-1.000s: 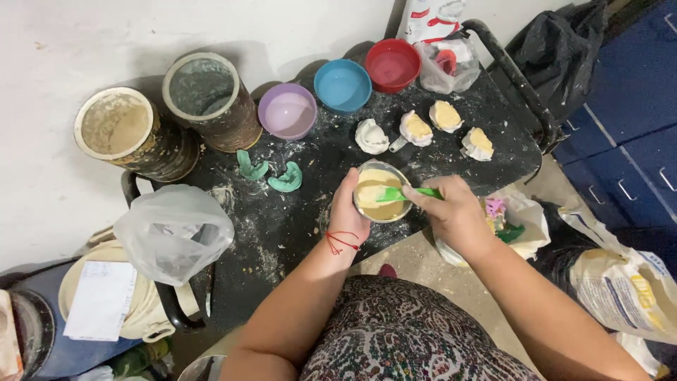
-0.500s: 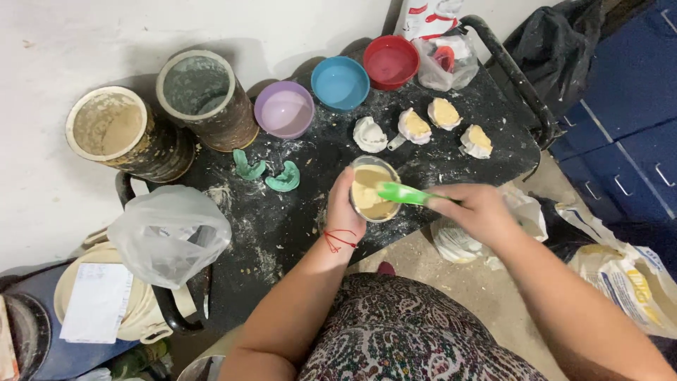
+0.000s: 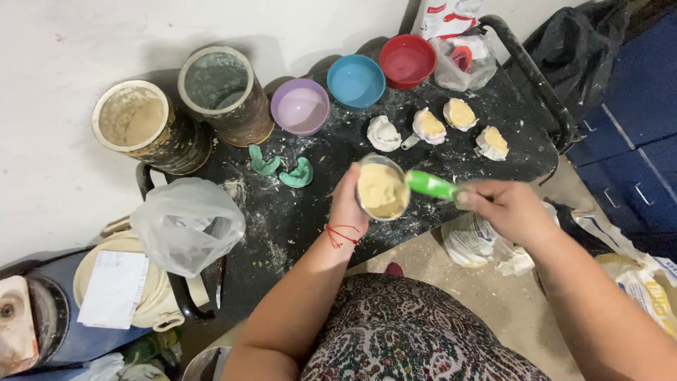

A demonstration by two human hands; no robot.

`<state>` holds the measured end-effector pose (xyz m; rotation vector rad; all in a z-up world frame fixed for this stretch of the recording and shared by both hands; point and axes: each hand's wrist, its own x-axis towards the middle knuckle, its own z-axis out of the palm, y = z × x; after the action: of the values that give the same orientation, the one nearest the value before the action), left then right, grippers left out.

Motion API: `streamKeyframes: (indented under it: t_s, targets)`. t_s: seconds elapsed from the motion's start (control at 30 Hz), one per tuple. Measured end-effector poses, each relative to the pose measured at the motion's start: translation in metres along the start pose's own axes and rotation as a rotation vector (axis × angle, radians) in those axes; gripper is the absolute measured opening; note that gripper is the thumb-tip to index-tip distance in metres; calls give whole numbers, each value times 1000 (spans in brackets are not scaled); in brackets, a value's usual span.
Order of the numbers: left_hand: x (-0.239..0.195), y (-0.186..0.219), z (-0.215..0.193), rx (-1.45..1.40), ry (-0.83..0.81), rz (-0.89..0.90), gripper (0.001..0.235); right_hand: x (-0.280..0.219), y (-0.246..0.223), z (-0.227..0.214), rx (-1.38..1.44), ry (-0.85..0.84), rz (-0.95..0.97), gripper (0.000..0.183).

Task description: The person scoops a yellow paste from a small container into a larger bowl using a green spatula. They then add a white powder from a separate container and mix the ingredients together in the bowl.

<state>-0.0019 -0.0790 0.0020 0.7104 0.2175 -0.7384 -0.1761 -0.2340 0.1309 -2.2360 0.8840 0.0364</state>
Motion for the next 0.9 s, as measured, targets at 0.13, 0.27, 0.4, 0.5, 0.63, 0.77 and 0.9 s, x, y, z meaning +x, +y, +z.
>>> streamKeyframes:
  t_s: [0.13, 0.27, 0.4, 0.5, 0.63, 0.77, 0.9]
  targets:
    - [-17, -6, 8, 83, -111, -108, 47, 33, -25, 4, -511, 287, -920, 15]
    - [-22, -23, -5, 235, -151, -150, 59, 59, -55, 4, -726, 455, -1398, 8]
    - [-14, -18, -18, 221, -303, 125, 55, 49, -67, -17, -1079, -33, -826, 26]
    - [-22, -15, -17, 19, -408, 119, 70, 47, -45, -2, -986, 205, -995, 16]
    - [-18, -31, -14, -22, -429, -34, 65, 42, -78, -20, -986, 272, -1226, 17]
    - [-2, -39, -19, 64, -215, 5, 38, 44, -78, -25, -1075, 149, -1019, 13]
    - [9, -45, -29, 50, -38, 157, 34, 14, -79, -17, -954, -137, -397, 10]
